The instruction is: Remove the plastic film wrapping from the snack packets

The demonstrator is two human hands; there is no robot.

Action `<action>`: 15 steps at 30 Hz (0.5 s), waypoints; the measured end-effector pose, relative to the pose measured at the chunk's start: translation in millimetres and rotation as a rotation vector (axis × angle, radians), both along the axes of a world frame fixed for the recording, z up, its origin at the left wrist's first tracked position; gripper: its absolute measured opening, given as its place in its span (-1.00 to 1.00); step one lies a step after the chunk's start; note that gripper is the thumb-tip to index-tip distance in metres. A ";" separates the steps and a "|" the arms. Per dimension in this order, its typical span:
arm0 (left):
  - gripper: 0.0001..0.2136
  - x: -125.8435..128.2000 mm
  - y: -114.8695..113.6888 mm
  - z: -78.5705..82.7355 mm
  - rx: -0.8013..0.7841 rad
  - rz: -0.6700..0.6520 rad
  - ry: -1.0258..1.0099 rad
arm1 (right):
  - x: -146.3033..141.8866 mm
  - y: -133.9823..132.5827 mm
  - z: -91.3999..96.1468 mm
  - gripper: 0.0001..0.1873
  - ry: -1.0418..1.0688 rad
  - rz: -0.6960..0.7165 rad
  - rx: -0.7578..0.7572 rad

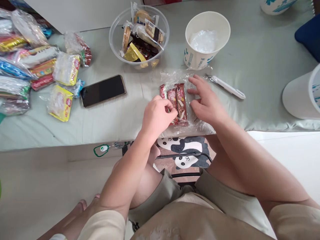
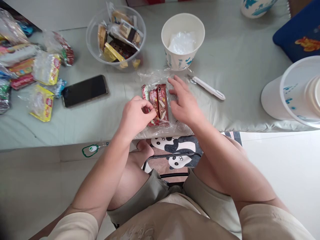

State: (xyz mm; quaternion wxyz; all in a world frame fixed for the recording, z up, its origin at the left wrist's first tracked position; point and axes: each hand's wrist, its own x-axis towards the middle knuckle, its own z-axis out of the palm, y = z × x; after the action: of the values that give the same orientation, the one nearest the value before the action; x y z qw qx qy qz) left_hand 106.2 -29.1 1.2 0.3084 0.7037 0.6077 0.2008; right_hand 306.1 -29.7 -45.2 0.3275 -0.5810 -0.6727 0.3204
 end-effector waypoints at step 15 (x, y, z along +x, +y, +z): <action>-0.72 -77.9 -6.8 11.2 0.008 -0.146 -0.251 | 4.8 -12.8 18.5 0.00 -0.157 0.376 -0.017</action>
State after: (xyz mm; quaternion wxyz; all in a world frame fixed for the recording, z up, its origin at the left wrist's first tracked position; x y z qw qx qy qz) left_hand 28.4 -35.9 12.5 0.3930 0.7166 0.5107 0.2670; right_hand 310.9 -42.5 -26.7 0.2036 -0.4711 -0.7900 0.3353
